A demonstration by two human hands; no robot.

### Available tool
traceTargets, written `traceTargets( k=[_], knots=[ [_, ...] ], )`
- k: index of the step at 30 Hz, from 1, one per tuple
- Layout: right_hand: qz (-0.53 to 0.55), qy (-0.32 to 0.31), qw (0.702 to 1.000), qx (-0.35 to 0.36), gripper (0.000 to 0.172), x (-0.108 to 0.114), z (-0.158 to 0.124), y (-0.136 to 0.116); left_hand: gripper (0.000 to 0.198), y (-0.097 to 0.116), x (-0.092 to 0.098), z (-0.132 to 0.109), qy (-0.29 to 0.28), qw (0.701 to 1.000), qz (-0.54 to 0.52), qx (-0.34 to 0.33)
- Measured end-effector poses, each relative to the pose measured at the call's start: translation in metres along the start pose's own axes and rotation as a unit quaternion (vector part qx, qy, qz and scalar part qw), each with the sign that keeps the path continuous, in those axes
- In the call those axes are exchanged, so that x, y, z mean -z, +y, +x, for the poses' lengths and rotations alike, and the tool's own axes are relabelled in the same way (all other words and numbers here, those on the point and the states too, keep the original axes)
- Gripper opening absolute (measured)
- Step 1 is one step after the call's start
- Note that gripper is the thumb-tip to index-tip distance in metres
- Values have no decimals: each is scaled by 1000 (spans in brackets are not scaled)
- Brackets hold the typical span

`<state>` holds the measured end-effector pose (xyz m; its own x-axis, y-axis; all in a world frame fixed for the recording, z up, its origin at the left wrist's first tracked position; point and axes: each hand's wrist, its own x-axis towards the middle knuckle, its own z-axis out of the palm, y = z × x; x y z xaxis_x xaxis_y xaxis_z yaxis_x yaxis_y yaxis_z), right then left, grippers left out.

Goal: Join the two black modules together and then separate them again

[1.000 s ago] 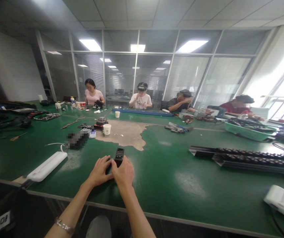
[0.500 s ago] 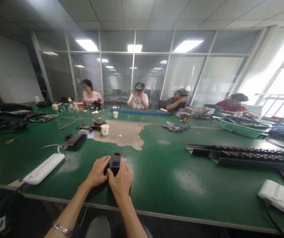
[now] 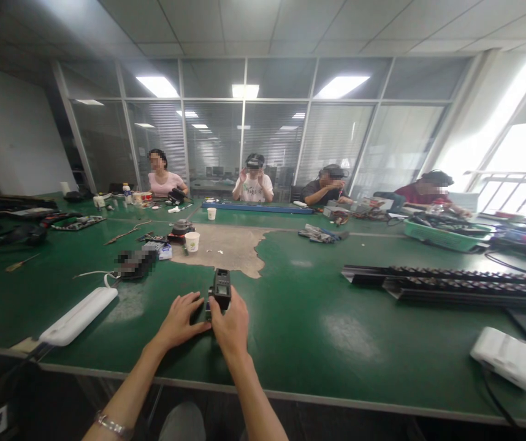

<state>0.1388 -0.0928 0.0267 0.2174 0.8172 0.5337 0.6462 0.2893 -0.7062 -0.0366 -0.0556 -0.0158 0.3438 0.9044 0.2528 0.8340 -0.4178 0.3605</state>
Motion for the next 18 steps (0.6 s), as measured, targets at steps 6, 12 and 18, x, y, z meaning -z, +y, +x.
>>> traceTargets(
  k=[6, 12, 18],
  knots=[
    [-75, 18, 997, -8, 47, 23, -8, 47, 72, 3, 6, -1, -7, 1000, 2, -11],
    [-124, 12, 992, -11, 45, 26, -20, 61, 69, 6, 8, -1, -10, 1000, 2, -15],
    [-180, -8, 983, -40, 58, 23, -23, 63, 68, 7, 8, 0, -14, 1000, 5, -13]
  ],
)
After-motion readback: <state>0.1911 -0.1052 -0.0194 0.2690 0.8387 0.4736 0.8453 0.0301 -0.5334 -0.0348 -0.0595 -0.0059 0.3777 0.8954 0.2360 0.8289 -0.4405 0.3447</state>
